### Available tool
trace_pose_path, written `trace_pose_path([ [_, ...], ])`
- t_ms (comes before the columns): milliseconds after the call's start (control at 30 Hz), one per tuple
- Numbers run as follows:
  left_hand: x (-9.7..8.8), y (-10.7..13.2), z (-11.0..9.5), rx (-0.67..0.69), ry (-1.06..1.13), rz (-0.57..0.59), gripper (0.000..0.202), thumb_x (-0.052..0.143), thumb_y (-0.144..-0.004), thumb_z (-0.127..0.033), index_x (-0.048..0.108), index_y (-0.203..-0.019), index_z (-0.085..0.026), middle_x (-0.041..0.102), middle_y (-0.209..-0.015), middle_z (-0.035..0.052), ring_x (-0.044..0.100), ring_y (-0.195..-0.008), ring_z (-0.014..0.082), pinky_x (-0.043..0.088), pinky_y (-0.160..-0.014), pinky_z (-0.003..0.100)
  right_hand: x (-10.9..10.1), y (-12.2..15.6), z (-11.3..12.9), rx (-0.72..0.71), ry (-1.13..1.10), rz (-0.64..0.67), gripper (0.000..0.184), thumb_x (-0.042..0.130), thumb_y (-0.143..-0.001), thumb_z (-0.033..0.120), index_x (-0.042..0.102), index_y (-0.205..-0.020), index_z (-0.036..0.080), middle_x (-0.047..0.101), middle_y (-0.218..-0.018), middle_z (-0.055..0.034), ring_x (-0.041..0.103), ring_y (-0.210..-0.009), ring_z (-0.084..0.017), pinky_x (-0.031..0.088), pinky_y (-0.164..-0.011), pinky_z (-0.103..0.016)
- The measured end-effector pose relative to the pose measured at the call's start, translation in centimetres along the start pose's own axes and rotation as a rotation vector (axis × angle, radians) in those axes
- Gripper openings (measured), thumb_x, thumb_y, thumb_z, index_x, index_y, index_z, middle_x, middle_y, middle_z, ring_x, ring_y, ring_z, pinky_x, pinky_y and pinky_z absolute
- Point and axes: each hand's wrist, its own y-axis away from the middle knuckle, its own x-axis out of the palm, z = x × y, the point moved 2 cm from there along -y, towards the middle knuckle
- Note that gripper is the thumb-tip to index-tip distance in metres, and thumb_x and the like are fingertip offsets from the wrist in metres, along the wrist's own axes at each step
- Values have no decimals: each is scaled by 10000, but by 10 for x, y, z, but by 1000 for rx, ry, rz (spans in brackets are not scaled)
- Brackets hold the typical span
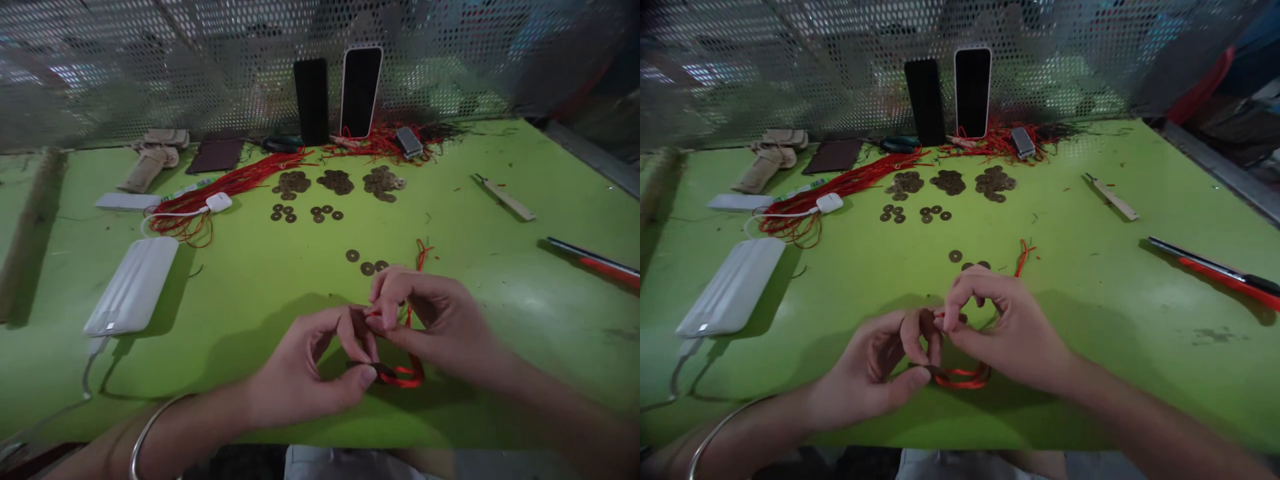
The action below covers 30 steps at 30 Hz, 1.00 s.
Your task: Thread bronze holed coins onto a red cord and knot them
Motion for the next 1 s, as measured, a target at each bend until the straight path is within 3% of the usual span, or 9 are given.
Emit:
trace_pose_path([
  [200,2,0,0,-22,108,14,221,607,-727,3,466,-704,-165,565,-791,-10,530,-760,80,432,-749,214,6,4,-5,68,-50,-21,193,627,-732,56,562,-690,233,591,-705,25,583,-800,-159,464,-699,-302],
  [333,3,-2,4,-35,158,-27,210,609,-747,-30,459,-696,-167,559,-782,-1,532,-769,93,444,-733,223,6,1,-4,76,-38,-24,83,637,-789,175,592,-797,245,623,-774,13,608,-794,-154,493,-698,-300],
  [433,1,-3,7,-41,170,-45,196,617,-770,-79,457,-701,-170,554,-798,9,550,-829,122,461,-791,273,-3,-13,-11,-9,176,-10,141,577,-854,261,608,-991,241,668,-934,-26,623,-858,-166,514,-756,-334],
  [567,-2,-4,11,-79,176,-46,185,619,-789,-121,459,-710,-170,554,-810,15,573,-927,156,445,-906,347,-15,-37,-37,-132,797,27,273,538,-880,288,628,-1115,183,635,-1110,-106,565,-1034,-257,467,-885,-469],
  [633,-3,-4,14,-101,189,-40,187,621,-792,-137,456,-711,-171,560,-827,20,576,-953,164,446,-921,358,-17,-44,-48,-121,950,100,319,560,-869,312,630,-1142,164,626,-1121,-120,551,-1044,-280,467,-880,-494],
  [867,-2,-5,17,-128,225,-24,181,620,-799,-145,464,-709,-167,557,-819,6,578,-923,134,424,-977,375,-10,-47,-43,-72,1043,227,225,584,-856,202,688,-1041,127,656,-923,-100,599,-797,-200,528,-733,-381],
  [1000,-2,-6,17,-146,231,-19,171,621,-799,-139,474,-715,-164,566,-836,12,576,-942,139,437,-958,368,-8,-49,-39,-128,1125,257,197,559,-849,119,714,-967,144,669,-832,-98,591,-685,-182,512,-621,-347],
])
